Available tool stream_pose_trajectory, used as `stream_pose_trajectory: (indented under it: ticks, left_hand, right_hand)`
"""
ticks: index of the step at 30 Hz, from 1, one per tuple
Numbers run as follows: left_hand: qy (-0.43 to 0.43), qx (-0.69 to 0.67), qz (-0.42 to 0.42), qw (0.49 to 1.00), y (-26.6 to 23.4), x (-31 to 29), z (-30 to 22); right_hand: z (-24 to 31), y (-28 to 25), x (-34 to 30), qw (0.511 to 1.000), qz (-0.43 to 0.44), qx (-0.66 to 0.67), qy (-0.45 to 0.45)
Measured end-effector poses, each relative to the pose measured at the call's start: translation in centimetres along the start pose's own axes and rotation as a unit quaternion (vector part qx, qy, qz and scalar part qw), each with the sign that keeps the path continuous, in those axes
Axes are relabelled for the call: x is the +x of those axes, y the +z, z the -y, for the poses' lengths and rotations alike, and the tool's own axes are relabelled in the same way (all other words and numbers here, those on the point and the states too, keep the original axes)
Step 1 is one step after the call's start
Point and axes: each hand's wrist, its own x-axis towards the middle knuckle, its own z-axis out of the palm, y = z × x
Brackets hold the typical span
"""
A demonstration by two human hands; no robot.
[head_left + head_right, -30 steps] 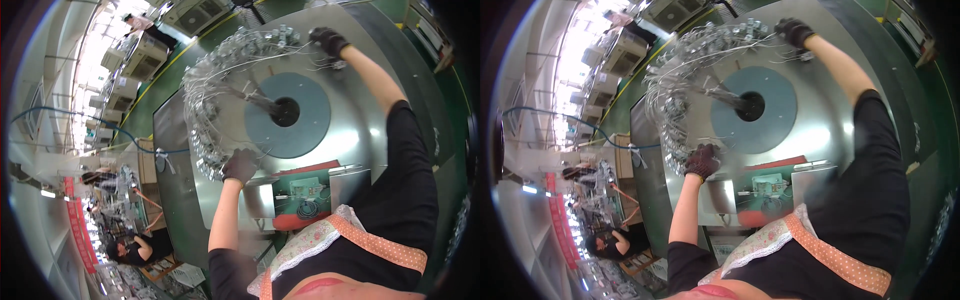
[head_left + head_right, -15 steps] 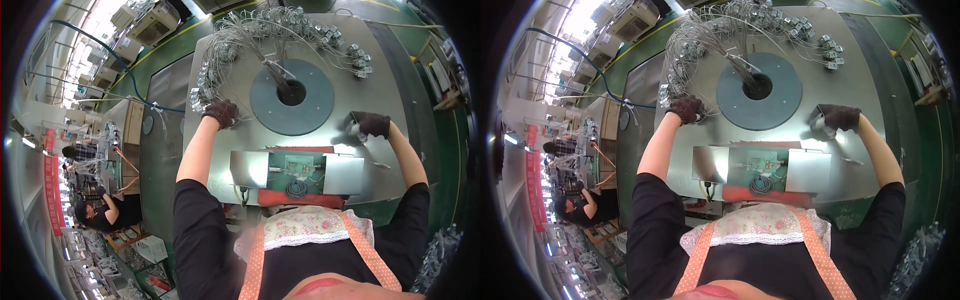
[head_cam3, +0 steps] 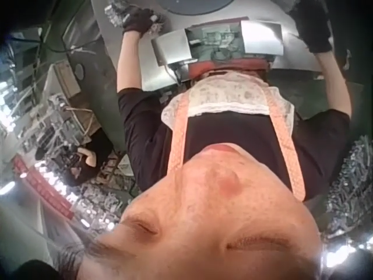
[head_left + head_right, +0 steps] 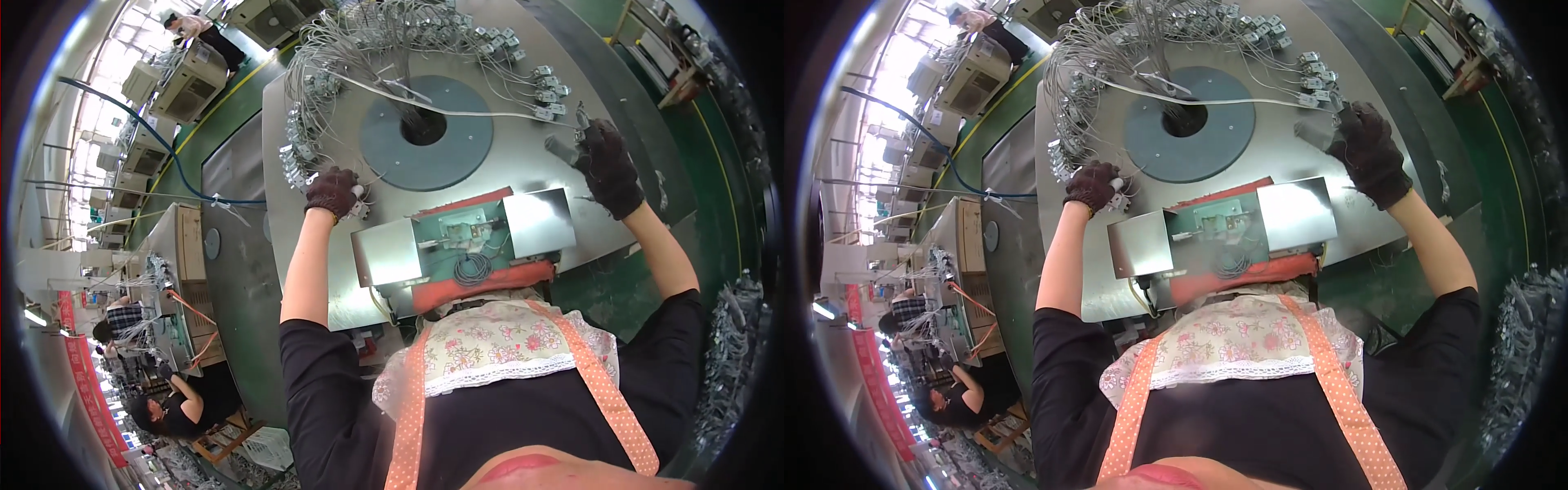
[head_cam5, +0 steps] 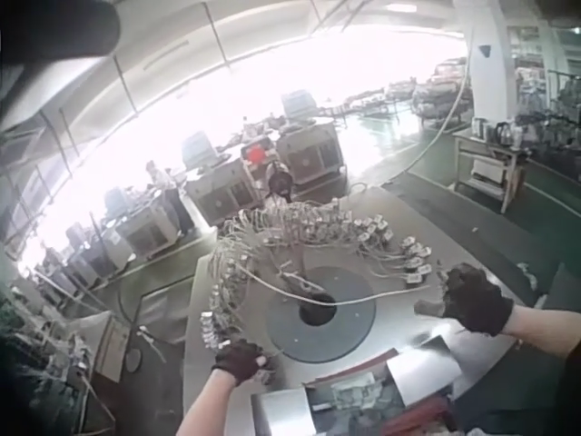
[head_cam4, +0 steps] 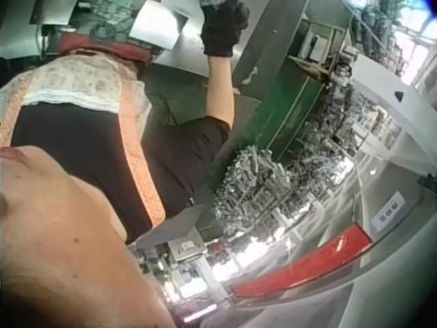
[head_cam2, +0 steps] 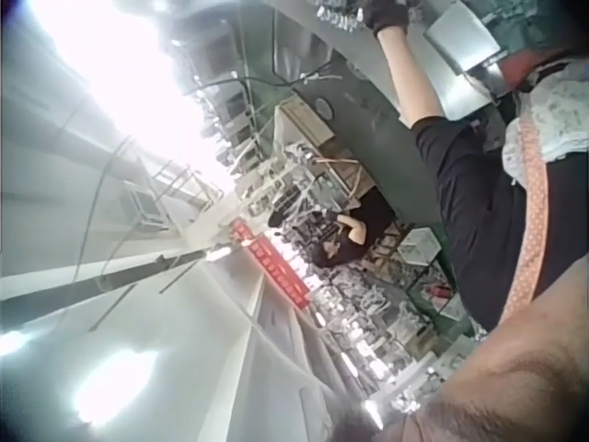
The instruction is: The person picks up a component from a circular rack, places it onto a machine, and presses it down. After the machine operates, they remove the component and return it to the rack before repeating the process.
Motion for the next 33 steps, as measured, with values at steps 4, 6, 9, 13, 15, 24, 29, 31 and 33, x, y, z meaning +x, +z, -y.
stream_pose_trajectory:
  ticks: [4,6,9,13,15,24,29,31,33]
  left_hand:
    - [0.009,-0.032,-0.036,0.999,-0.5,-0.9,-0.9]
    - [0.011,-0.030,-0.037,0.999,-0.5,-1.0,-1.1]
    - [0.016,-0.029,-0.011,0.999,-0.6,-1.8,-1.0]
    - [0.017,-0.064,-0.020,0.998,-1.3,-2.9,-2.1]
    - [0.009,-0.079,-0.018,0.997,-1.2,-3.4,-2.2]
    - [0.001,-0.110,-0.091,0.990,-1.0,-5.0,-3.0]
    - [0.031,-0.162,-0.149,0.975,-1.3,-5.7,-4.4]
    - [0.049,-0.193,-0.166,0.966,-1.8,-6.0,-5.3]
    - [0.041,-0.211,-0.175,0.961,-1.8,-6.6,-6.5]
  right_hand:
    - [-0.1,-0.3,-2.1,0.993,0.061,-0.089,-0.052]
    - [0.2,-1.9,-1.9,0.991,0.046,-0.085,-0.096]
    - [2.3,-6.1,0.9,0.981,0.008,-0.084,-0.173]
    - [1.5,-9.3,2.2,0.953,-0.063,-0.078,-0.288]
    - [1.2,-10.2,2.0,0.948,-0.061,-0.069,-0.305]
    - [5.0,-12.4,2.9,0.977,0.180,-0.020,-0.110]
    - [5.6,-10.1,1.4,0.943,0.172,-0.179,-0.221]
    - [6.7,-10.6,2.2,0.952,0.131,-0.139,-0.241]
    - [6.6,-10.7,2.3,0.972,0.098,0.020,-0.211]
